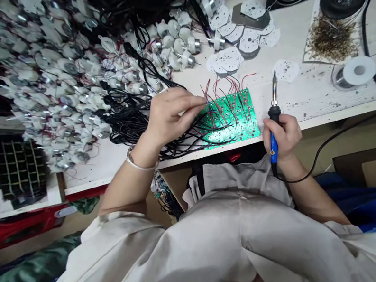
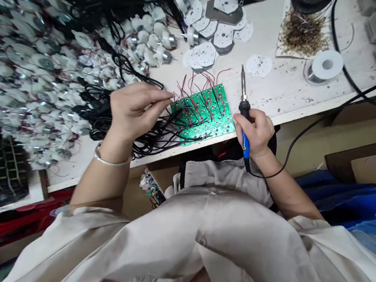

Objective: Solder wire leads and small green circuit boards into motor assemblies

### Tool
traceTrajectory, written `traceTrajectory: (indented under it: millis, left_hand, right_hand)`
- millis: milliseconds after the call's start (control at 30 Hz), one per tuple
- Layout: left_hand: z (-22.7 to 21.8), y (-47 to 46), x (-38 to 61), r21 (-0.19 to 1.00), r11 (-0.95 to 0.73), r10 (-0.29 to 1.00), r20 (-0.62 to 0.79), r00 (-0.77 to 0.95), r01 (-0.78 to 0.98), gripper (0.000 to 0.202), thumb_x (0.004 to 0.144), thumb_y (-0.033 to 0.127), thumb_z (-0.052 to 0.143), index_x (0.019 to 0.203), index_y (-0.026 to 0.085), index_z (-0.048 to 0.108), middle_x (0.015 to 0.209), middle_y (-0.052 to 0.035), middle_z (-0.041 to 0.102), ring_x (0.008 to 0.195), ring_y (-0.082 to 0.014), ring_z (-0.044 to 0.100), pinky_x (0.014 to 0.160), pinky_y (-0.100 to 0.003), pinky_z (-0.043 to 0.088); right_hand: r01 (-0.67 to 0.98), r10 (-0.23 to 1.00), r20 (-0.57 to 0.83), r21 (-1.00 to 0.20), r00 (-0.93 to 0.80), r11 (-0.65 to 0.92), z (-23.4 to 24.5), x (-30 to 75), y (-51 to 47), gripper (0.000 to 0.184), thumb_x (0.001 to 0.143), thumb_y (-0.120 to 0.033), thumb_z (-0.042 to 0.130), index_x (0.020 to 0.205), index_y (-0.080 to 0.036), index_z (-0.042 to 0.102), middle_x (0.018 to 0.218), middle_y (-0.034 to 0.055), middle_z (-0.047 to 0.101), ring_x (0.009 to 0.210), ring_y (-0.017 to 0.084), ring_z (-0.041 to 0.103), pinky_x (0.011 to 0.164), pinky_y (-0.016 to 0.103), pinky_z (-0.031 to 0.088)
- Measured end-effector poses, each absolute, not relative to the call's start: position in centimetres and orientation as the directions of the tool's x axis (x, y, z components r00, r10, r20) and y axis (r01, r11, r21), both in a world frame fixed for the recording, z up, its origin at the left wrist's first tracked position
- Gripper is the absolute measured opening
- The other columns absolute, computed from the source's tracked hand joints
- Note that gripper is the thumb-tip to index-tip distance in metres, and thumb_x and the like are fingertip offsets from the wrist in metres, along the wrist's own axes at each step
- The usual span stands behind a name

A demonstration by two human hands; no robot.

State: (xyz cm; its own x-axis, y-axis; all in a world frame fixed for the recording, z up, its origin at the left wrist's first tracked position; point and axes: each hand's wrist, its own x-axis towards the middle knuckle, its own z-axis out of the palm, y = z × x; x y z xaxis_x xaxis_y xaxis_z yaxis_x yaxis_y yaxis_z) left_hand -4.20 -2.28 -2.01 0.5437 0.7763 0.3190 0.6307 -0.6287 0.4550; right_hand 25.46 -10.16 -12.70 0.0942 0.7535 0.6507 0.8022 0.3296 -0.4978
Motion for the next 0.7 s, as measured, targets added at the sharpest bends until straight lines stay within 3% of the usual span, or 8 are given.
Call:
traceTrajectory:
  millis: [67,300,533,700]
  left_hand:
    - [-1.4,-3.4,-2.8,0.482,-0.645,0.763,0.361,0.537,0.593,0.018,0.101,0.035,0.060,0.102,0.027,0.076,0.089,-0.0011,0.075,0.080,-0.0163,0.068,0.076,-0.031,0.053]
    - [-1.7,-5.5,0.1,0.531,-0.689,0.722,0.444,0.531,0.493,0.013,0.101,0.027,0.061,0.097,0.024,0.073,0.086,-0.0003,0.076,0.078,-0.0132,0.070,0.074,-0.027,0.056]
    - [-2.3,-6.5,-0.7,0.388,-0.692,0.721,0.404,0.563,0.609,0.021,0.104,0.032,0.055,0.102,0.024,0.074,0.090,-0.0039,0.075,0.082,-0.0158,0.070,0.075,-0.029,0.056]
    - [-2.9,-7.2,-1.0,0.245,-0.730,0.668,0.454,0.589,0.638,0.014,0.102,0.028,0.057,0.102,0.024,0.071,0.090,-0.0049,0.075,0.080,-0.0184,0.066,0.072,-0.032,0.051]
  right_hand:
    - [0.677,0.720,0.678,-0.600,0.149,0.425,-10.3,24.6,-10.3,0.019,0.095,-0.024,0.058,0.110,-0.029,0.070,0.092,0.0015,0.059,0.077,0.013,0.059,0.070,0.028,0.048]
    - [0.611,0.781,0.614,-0.577,-0.113,0.542,-6.9,21.3,-9.0,0.027,0.101,-0.042,0.054,0.116,-0.027,0.071,0.094,0.0023,0.058,0.090,0.015,0.059,0.081,0.031,0.049]
    - [0.627,0.767,0.620,-0.534,-0.166,0.567,-7.4,19.7,-8.6,0.019,0.100,-0.038,0.057,0.105,-0.029,0.072,0.090,0.0007,0.056,0.089,0.016,0.052,0.086,0.033,0.042]
    - [0.762,0.759,0.581,-0.336,-0.295,0.553,-6.7,19.5,-8.7,0.022,0.100,-0.038,0.053,0.091,-0.028,0.072,0.078,0.0007,0.049,0.078,0.017,0.046,0.083,0.035,0.043]
